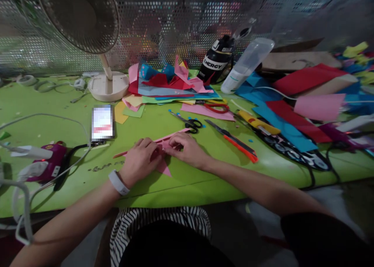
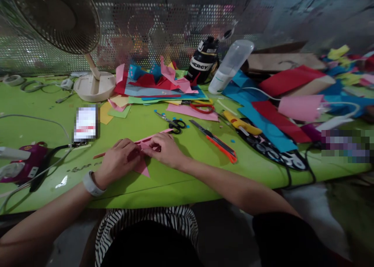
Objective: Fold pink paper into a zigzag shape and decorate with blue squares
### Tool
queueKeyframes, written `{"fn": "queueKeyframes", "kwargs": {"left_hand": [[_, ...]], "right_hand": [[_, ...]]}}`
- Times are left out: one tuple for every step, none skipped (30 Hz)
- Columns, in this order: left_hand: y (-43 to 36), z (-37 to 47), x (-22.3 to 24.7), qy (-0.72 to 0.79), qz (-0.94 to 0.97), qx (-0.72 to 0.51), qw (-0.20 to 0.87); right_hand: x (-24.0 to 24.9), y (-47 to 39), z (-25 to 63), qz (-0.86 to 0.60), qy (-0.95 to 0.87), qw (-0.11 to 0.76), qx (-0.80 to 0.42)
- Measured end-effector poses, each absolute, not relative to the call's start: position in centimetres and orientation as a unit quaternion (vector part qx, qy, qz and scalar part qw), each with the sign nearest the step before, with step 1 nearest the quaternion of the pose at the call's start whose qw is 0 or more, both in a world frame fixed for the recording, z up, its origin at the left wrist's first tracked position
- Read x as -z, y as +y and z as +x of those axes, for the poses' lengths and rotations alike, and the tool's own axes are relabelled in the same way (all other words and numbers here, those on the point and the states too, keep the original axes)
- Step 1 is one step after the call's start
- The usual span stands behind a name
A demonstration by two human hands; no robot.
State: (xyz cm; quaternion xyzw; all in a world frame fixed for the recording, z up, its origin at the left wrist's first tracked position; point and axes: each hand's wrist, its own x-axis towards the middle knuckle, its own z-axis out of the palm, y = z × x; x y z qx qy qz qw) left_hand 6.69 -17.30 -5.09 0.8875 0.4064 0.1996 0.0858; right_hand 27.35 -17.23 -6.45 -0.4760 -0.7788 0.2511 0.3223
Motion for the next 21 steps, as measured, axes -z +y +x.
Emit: {"fn": "queueKeyframes", "kwargs": {"left_hand": [[-17.3, 6.7, 5.1, 0.405, 0.888, -0.201, 0.088], [-17.3, 6.7, 5.1, 0.403, 0.888, -0.201, 0.090], [-17.3, 6.6, 5.1, 0.401, 0.889, -0.201, 0.091], [-17.2, 6.6, 5.2, 0.399, 0.890, -0.201, 0.092], [-17.2, 6.5, 5.2, 0.397, 0.891, -0.201, 0.094], [-17.2, 6.5, 5.2, 0.397, 0.891, -0.200, 0.095], [-17.1, 6.4, 5.2, 0.397, 0.891, -0.199, 0.097], [-17.1, 6.4, 5.2, 0.396, 0.891, -0.197, 0.099], [-17.1, 6.4, 5.2, 0.396, 0.892, -0.194, 0.101], [-17.1, 6.4, 5.1, 0.395, 0.892, -0.191, 0.103], [-17.1, 6.4, 5.0, 0.396, 0.893, -0.188, 0.105], [-17.1, 6.4, 5.0, 0.398, 0.893, -0.185, 0.105], [-17.1, 6.5, 4.9, 0.401, 0.892, -0.182, 0.103], [-17.2, 6.5, 4.9, 0.404, 0.891, -0.180, 0.101], [-17.2, 6.5, 4.9, 0.405, 0.891, -0.178, 0.099], [-17.2, 6.5, 4.9, 0.406, 0.892, -0.177, 0.096], [-17.2, 6.6, 5.0, 0.405, 0.892, -0.177, 0.095], [-17.2, 6.5, 5.1, 0.404, 0.892, -0.178, 0.095], [-17.2, 6.5, 5.1, 0.401, 0.893, -0.181, 0.096], [-17.2, 6.5, 5.2, 0.399, 0.893, -0.185, 0.097], [-17.2, 6.5, 5.2, 0.397, 0.893, -0.189, 0.098]], "right_hand": [[6.6, -17.2, 27.4, -0.474, -0.777, 0.326, -0.254], [6.8, -17.1, 27.4, -0.472, -0.776, 0.330, -0.257], [7.0, -17.0, 27.5, -0.469, -0.776, 0.332, -0.259], [7.2, -16.9, 27.5, -0.467, -0.776, 0.335, -0.259], [7.3, -16.8, 27.5, -0.467, -0.777, 0.336, -0.258], [7.4, -16.8, 27.5, -0.467, -0.777, 0.335, -0.256], [7.3, -16.8, 27.5, -0.469, -0.777, 0.333, -0.255], [7.3, -16.8, 27.5, -0.472, -0.777, 0.329, -0.255], [7.1, -16.8, 27.5, -0.474, -0.777, 0.323, -0.258], [6.9, -16.9, 27.4, -0.476, -0.777, 0.318, -0.263], [6.8, -16.9, 27.4, -0.477, -0.775, 0.315, -0.268], [6.6, -17.0, 27.4, -0.478, -0.773, 0.315, -0.275], [6.4, -17.0, 27.3, -0.480, -0.769, 0.316, -0.281], [6.3, -17.1, 27.3, -0.481, -0.765, 0.317, -0.288], [6.2, -17.1, 27.3, -0.483, -0.761, 0.319, -0.292], [6.1, -17.1, 27.3, -0.485, -0.759, 0.320, -0.295], [6.1, -17.1, 27.3, -0.486, -0.758, 0.320, -0.295], [6.1, -17.1, 27.3, -0.489, -0.757, 0.322, -0.291], [6.1, -17.1, 27.3, -0.492, -0.757, 0.324, -0.284], [6.2, -17.1, 27.3, -0.497, -0.755, 0.327, -0.275], [6.2, -17.1, 27.4, -0.501, -0.753, 0.330, -0.270]]}}
